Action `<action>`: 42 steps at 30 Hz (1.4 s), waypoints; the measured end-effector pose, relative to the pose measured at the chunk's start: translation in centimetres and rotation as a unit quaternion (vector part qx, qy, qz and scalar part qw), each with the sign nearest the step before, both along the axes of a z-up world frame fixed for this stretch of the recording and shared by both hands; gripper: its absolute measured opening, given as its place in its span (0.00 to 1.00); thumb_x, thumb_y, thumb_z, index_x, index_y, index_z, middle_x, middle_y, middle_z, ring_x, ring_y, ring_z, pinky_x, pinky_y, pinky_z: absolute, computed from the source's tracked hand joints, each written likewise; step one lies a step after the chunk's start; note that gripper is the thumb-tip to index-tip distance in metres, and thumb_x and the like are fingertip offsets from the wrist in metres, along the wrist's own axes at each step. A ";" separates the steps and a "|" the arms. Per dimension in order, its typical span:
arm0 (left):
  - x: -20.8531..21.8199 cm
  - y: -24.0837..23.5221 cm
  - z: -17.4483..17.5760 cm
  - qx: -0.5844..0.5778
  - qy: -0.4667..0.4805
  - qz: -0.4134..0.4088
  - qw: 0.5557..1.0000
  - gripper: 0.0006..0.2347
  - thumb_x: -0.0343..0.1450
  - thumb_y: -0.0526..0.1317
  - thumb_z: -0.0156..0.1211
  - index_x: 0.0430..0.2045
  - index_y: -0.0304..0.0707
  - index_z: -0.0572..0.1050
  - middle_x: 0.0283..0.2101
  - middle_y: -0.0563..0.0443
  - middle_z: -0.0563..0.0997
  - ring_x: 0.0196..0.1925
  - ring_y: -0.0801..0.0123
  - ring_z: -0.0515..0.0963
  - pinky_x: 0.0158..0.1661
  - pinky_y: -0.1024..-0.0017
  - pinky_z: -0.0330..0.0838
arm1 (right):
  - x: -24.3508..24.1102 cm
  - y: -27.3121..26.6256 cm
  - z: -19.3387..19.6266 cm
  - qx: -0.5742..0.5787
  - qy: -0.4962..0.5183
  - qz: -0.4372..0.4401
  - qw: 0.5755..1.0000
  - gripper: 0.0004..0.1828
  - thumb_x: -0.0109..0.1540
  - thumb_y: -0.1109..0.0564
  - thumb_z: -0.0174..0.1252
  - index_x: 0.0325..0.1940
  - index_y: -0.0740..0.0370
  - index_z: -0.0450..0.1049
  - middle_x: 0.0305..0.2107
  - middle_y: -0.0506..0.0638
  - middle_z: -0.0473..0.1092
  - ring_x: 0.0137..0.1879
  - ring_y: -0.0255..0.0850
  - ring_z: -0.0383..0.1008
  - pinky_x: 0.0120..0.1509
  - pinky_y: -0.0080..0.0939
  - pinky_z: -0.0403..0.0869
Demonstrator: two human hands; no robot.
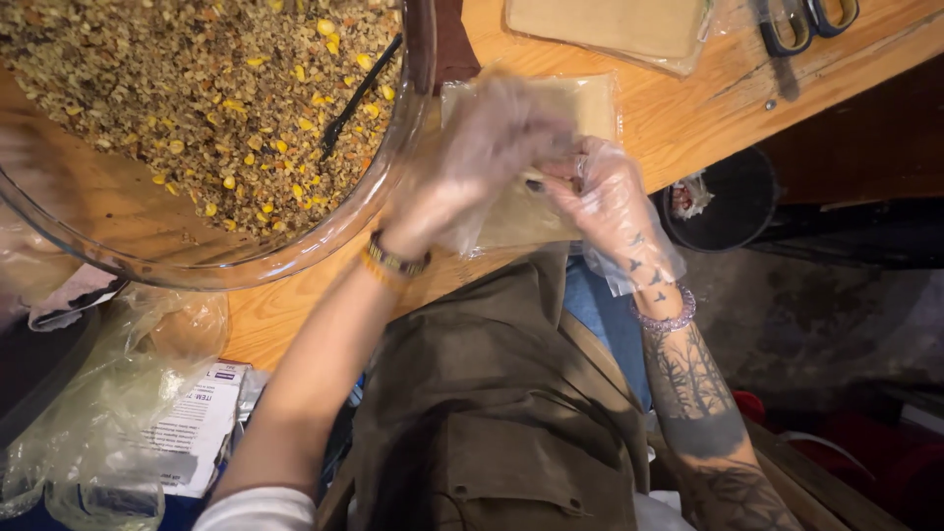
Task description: The person places a portion of a grain and corn mixture onto a square wrapper, folds the wrapper into a neat rectangular packet, and places it on a metal tray. They repeat this process with several more wrappers.
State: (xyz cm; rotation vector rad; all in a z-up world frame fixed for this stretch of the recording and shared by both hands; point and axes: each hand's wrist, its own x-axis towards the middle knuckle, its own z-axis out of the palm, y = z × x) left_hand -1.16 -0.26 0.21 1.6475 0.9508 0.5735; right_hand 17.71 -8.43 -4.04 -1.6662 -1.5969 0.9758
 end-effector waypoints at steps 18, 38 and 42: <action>0.2 -2.5 -3.9 -0.187 -0.359 -0.068 0.912 0.08 0.74 0.43 0.68 0.40 0.41 0.84 0.48 0.54 0.87 0.55 0.65 0.87 0.60 0.65 0.84 | 1.9 7.2 -8.6 -0.238 0.525 -0.017 0.817 0.36 0.70 0.35 0.44 0.69 0.65 0.72 0.64 0.63 0.74 0.71 0.55 0.75 0.76 0.51 0.77; -1.7 -5.5 -8.9 0.406 -0.125 -0.013 0.905 0.09 0.83 0.38 0.54 0.45 0.42 0.84 0.44 0.51 0.86 0.43 0.56 0.83 0.48 0.57 0.75 | 0.9 0.1 -1.6 0.172 0.074 0.003 0.982 0.42 0.66 0.51 0.71 0.75 0.71 0.56 0.69 0.68 0.63 0.77 0.64 0.66 0.83 0.68 0.72; -1.7 -5.7 -9.2 0.387 -0.072 0.006 0.919 0.05 0.78 0.40 0.65 0.42 0.48 0.87 0.44 0.57 0.86 0.45 0.63 0.83 0.57 0.60 0.65 | 0.1 0.5 -2.3 0.098 -0.177 0.005 0.979 0.59 0.66 0.16 0.36 0.83 0.65 0.54 0.80 0.61 0.54 0.87 0.56 0.38 0.89 0.63 0.31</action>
